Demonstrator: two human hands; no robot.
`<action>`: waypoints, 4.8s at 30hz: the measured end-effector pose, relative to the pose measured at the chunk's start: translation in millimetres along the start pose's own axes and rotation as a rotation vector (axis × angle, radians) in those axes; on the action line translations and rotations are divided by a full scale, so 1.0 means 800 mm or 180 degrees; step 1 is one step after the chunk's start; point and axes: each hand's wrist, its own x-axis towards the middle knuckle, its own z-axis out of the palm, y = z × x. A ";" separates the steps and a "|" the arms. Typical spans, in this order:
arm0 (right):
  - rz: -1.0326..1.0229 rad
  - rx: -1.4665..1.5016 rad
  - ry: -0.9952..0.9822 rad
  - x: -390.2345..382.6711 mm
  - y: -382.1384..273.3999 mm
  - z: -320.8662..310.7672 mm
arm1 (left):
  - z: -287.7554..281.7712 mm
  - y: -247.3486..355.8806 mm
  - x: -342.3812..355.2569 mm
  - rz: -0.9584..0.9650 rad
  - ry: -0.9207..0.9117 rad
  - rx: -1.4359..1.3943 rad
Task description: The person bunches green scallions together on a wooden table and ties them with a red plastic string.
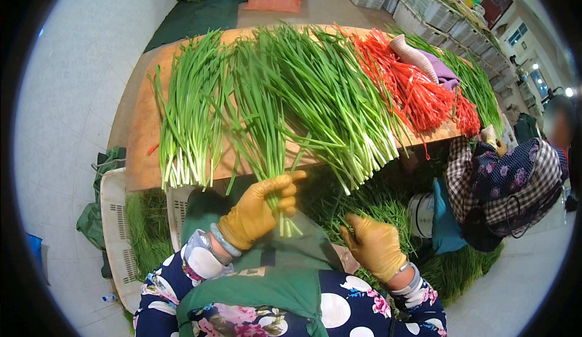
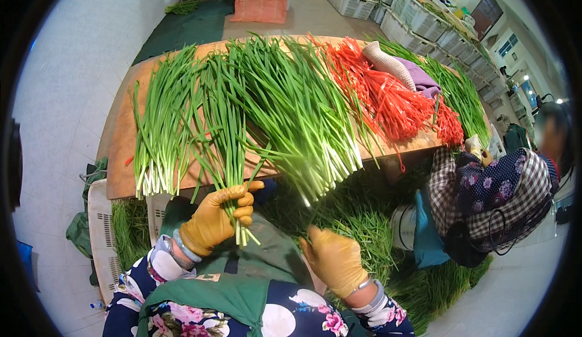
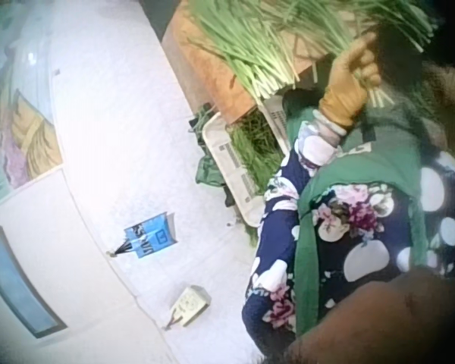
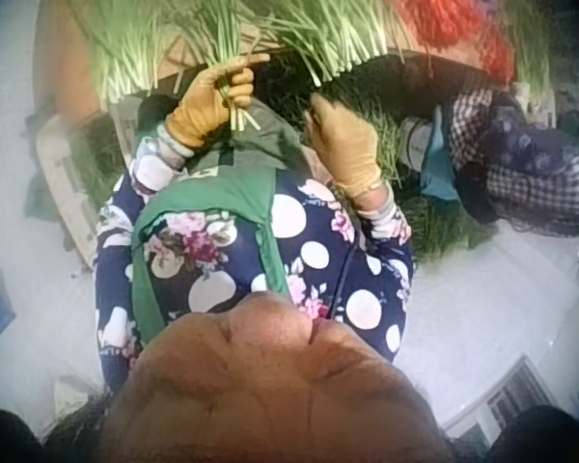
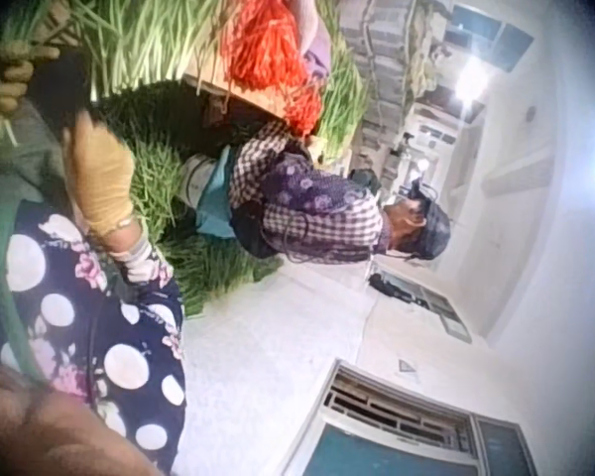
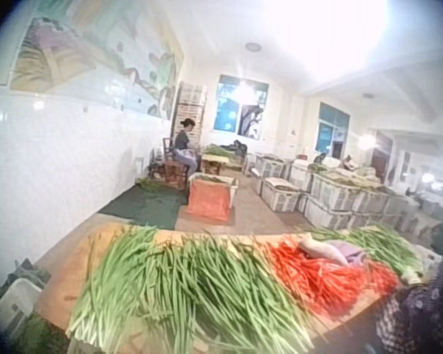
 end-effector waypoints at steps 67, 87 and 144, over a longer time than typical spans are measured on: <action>0.1307 -0.1078 -0.2125 -0.018 0.085 -0.003 | 0.018 0.013 -0.011 -0.0097 -0.0115 0.0005; -0.0256 0.1458 0.1212 0.064 -0.005 -0.010 | 0.039 -0.007 -0.007 0.0488 0.0269 0.1449; 0.0145 0.1702 0.1118 0.042 -0.005 0.021 | -0.012 -0.013 0.016 0.1161 -0.0241 0.3068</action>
